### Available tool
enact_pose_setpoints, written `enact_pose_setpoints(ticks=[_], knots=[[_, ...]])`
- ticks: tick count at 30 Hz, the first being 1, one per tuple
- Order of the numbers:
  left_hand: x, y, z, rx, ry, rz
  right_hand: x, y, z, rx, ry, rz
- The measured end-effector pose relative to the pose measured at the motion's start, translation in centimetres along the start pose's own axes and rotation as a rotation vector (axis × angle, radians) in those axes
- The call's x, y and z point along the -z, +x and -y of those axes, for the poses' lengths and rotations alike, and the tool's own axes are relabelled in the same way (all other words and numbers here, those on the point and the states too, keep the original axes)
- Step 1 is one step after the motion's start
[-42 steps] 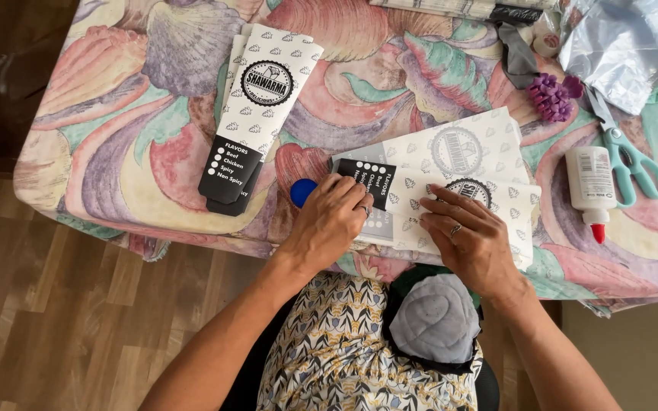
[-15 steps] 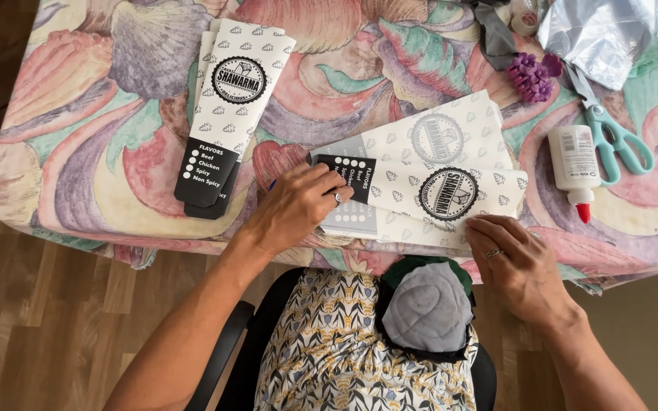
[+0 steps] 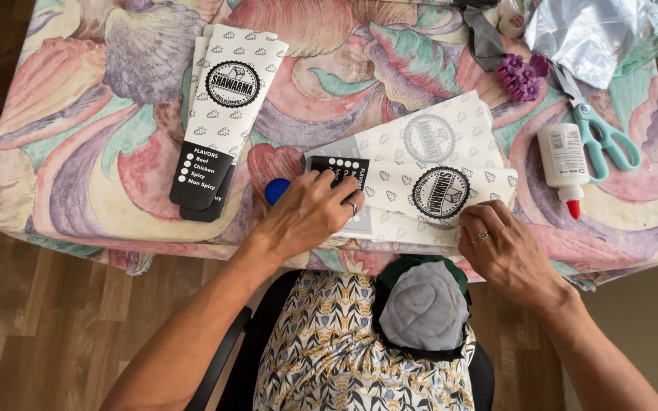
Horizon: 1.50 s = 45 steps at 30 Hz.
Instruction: The person folds flat paper packages into rectangular pouches on a table. They apply glue to the flaps, fold the sides, and press the seams to secure the shape. The process is repeated for multiple packages.
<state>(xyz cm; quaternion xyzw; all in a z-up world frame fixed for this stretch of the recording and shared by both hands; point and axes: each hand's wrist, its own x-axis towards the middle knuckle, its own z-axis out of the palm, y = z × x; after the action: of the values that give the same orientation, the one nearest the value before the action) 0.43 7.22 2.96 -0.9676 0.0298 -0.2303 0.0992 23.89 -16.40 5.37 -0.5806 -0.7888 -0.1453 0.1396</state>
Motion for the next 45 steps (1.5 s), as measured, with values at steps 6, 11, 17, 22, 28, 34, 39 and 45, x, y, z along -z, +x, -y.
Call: enact_pose_setpoints(ticks=[6,11,17,22,28,34,39,45], knots=[[0.3,0.0,-1.7,-0.001,-0.011,-0.086,0.7,-1.0,1.0,-0.080,0.075,-0.039],[-0.6,0.5,-1.9,0.050,-0.163,-0.079,1.0,-1.9,1.3,-0.158,0.163,-0.104],[-0.9,1.2,-2.8,0.079,-0.055,-0.010,1.5,-1.9,1.3,-0.135,0.145,-0.068],[0.0,2.3,-6.4,0.273,-0.054,0.293,0.8,-2.7,1.4,-0.114,0.150,-0.030],[-0.4,2.6,-9.2,0.415,0.030,0.383,0.2,-3.1,0.6,-0.232,0.194,0.021],[1.2,2.7,-9.1,0.371,0.161,0.367,-0.4,7.0,1.1,-0.272,0.320,-0.016],[-4.5,1.5,-12.6,0.595,-0.188,0.321,-6.1,19.9,7.5,0.157,0.529,-0.160],[-4.8,3.3,-11.9,0.625,0.150,0.656,-2.1,21.8,6.0,0.234,0.538,0.025]])
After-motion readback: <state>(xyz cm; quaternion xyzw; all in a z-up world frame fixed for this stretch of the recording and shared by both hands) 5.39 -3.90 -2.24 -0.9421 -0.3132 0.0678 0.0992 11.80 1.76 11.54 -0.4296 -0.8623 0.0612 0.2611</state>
